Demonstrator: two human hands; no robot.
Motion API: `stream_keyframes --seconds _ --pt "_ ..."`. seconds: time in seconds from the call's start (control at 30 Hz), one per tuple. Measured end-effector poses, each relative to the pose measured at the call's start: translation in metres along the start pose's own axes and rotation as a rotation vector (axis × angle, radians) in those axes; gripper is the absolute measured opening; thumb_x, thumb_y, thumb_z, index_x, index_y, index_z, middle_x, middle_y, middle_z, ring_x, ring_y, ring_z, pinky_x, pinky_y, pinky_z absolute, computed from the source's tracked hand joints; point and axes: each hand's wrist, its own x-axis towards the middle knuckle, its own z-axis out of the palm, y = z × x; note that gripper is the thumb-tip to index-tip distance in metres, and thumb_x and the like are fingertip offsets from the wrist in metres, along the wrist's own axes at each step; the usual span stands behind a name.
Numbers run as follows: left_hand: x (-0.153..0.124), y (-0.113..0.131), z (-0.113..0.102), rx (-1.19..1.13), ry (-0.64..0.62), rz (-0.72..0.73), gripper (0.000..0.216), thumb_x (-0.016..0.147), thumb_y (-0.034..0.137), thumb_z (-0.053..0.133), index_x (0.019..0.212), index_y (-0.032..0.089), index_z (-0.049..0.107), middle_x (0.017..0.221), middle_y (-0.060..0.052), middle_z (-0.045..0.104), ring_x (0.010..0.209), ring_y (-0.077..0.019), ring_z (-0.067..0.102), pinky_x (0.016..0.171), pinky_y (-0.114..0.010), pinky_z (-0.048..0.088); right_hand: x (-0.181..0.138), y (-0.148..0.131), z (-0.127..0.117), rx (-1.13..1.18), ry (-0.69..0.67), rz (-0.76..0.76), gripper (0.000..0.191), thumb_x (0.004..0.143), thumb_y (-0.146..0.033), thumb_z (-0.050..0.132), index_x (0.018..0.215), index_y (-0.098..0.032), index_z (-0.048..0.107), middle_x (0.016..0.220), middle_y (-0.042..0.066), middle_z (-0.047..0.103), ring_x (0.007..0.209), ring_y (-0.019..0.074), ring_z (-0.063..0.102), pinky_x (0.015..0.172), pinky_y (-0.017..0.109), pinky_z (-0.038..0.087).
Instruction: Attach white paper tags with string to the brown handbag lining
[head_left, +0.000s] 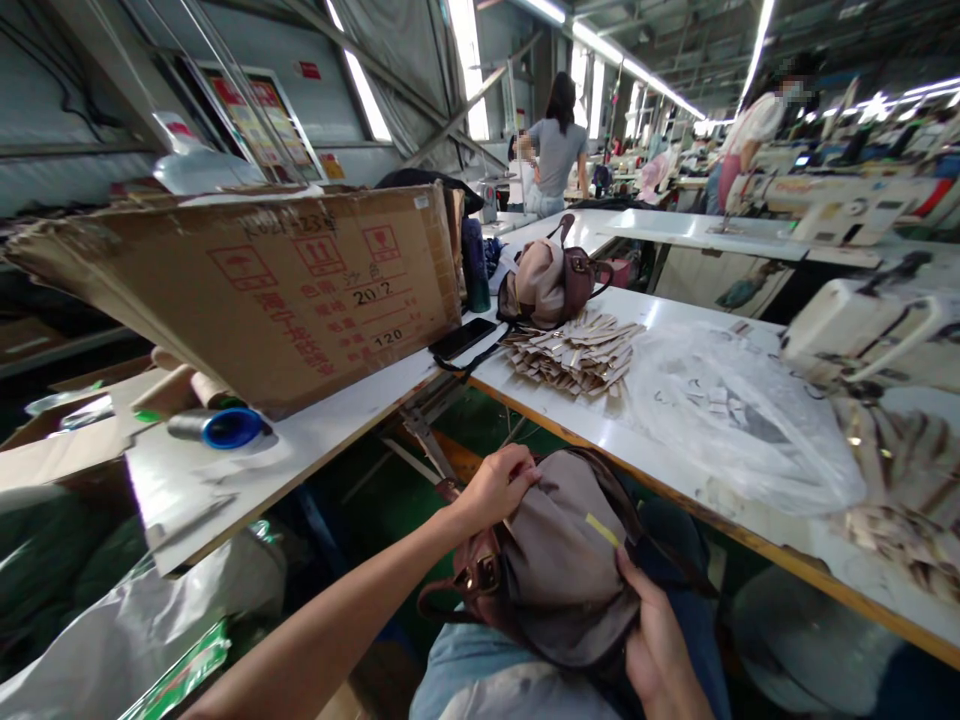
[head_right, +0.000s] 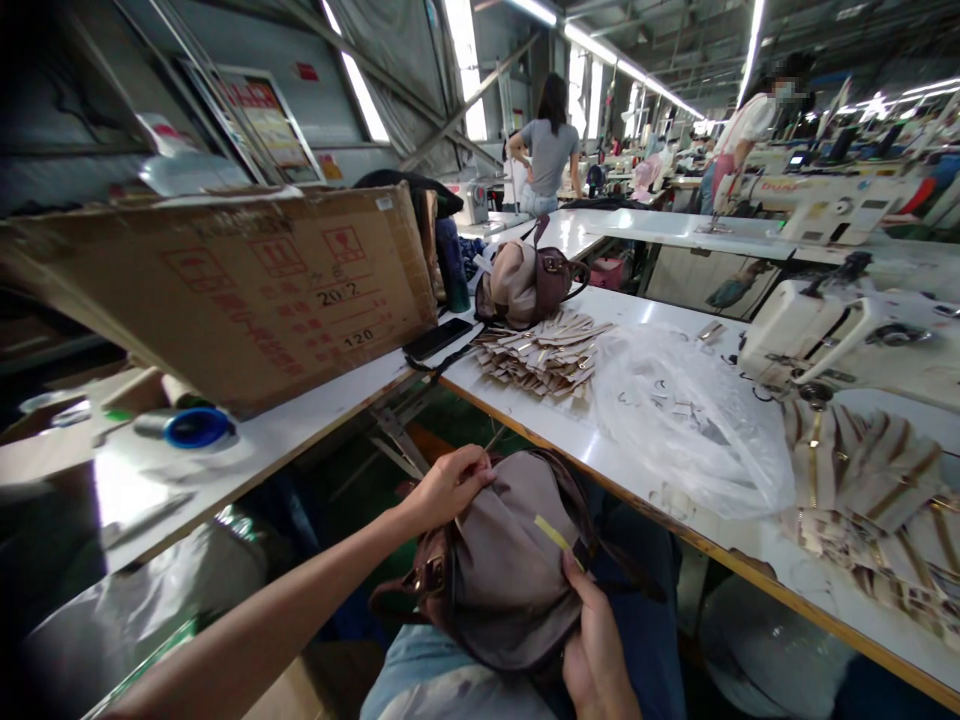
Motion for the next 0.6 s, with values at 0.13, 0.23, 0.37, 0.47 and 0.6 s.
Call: stream_keyframes --seconds 0.13,0.23,0.37,0.47,0.6 --pt "0.006 0.002 0.009 0.031 0.224 -0.077 0.018 0.084 0.027 0.052 0.07 0.019 0.048 0.077 -0.003 0.053 0.073 -0.0172 0.052 0.068 -0.028 0.043 0.004 -0.004 0.008 -0.095 -0.071 0.087 0.033 0.072 -0.045 0.066 0.091 -0.019 0.073 0.095 0.009 0.072 0.108 0.0284 0.059 0.093 0.043 0.046" --pt "-0.007 0.021 0.003 0.023 0.251 0.011 0.014 0.088 0.029 0.049 0.079 0.018 0.049 0.089 -0.006 0.053 0.086 -0.0183 0.053 0.078 -0.029 0.043 0.004 -0.011 0.015 -0.153 -0.152 0.103 0.032 0.071 -0.045 0.064 0.087 -0.019 0.073 0.092 0.009 0.072 0.11 0.03 0.057 0.092 0.043 0.046" --pt "-0.05 0.041 -0.009 0.131 -0.387 0.504 0.021 0.085 0.04 0.056 0.087 0.019 0.054 0.081 -0.003 0.059 0.076 -0.0166 0.055 0.082 -0.031 0.042 0.003 -0.015 0.022 -0.148 -0.181 0.042 0.026 0.068 -0.041 0.067 0.082 -0.019 0.072 0.088 0.007 0.073 0.109 0.0302 0.057 0.09 0.042 0.048" --pt "-0.084 0.038 -0.01 0.42 -0.391 0.609 0.012 0.09 0.026 0.049 0.081 0.019 0.052 0.073 -0.002 0.057 0.069 -0.016 0.052 0.082 -0.035 0.039 0.004 -0.014 0.025 -0.128 -0.216 -0.019 0.024 0.066 -0.035 0.069 0.085 -0.02 0.071 0.088 0.005 0.073 0.108 0.0288 0.058 0.088 0.041 0.049" --pt "-0.12 0.031 0.0 0.546 -0.272 0.634 0.018 0.092 0.015 0.039 0.082 0.018 0.053 0.069 -0.002 0.053 0.065 -0.0166 0.048 0.069 -0.033 0.037 0.002 -0.01 0.025 -0.11 -0.271 0.023 0.028 0.063 -0.028 0.07 0.091 -0.02 0.069 0.084 0.004 0.073 0.103 0.0288 0.061 0.085 0.041 0.051"
